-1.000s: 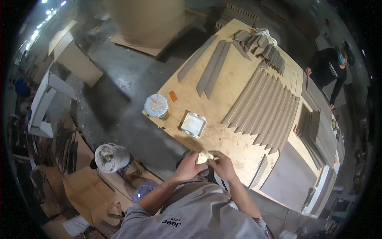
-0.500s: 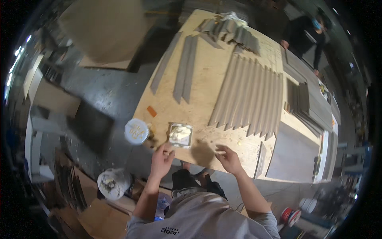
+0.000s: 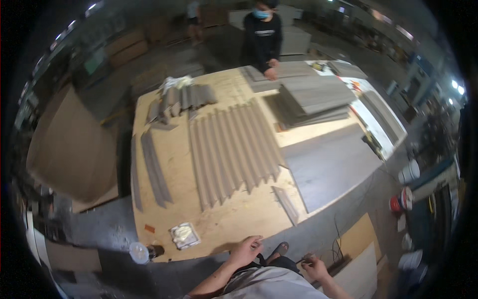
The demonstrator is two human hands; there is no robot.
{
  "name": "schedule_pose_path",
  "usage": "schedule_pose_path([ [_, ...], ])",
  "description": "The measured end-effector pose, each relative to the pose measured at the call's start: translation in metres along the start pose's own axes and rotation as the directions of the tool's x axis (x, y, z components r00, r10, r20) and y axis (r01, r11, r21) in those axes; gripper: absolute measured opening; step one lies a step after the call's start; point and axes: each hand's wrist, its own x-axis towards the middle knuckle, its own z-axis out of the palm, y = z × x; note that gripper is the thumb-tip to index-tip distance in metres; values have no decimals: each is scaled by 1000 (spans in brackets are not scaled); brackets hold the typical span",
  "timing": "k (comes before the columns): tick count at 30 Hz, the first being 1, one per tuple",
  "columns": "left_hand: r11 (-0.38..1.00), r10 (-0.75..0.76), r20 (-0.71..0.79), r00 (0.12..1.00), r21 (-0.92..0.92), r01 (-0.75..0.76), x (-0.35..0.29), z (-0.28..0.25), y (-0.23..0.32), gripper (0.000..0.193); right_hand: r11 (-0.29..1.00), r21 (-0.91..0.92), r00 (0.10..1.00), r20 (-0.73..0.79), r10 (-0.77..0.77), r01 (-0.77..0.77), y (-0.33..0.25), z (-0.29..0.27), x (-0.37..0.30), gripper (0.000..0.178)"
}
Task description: Applying glue to wooden slats and arranging them onto a panel in a furniture manufacturing facility.
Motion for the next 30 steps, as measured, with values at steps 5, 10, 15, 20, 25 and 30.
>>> schedule_pose_path([
  [5,995,49,57,997,82,-54,41,56,19,34,979,172,981,-176,-81,112,35,6,17,35],
  [10,995,4,187,982,96,-23,75,145,49,34,964,179,943,-302,-138,198,58,-70,36,31],
  [15,988,68,235,969,118,-98,107,226,84,34,925,236,883,-437,-172,297,96,-135,87,31],
  [20,965,34,238,971,244,-93,157,248,103,39,866,394,917,-365,-159,307,65,-196,127,29],
  [25,929,115,-151,982,367,-53,225,237,76,36,829,354,900,-236,-367,432,32,-232,194,30],
  [30,764,4,-383,924,597,244,301,257,76,52,854,190,874,-157,-460,484,44,-284,237,39],
])
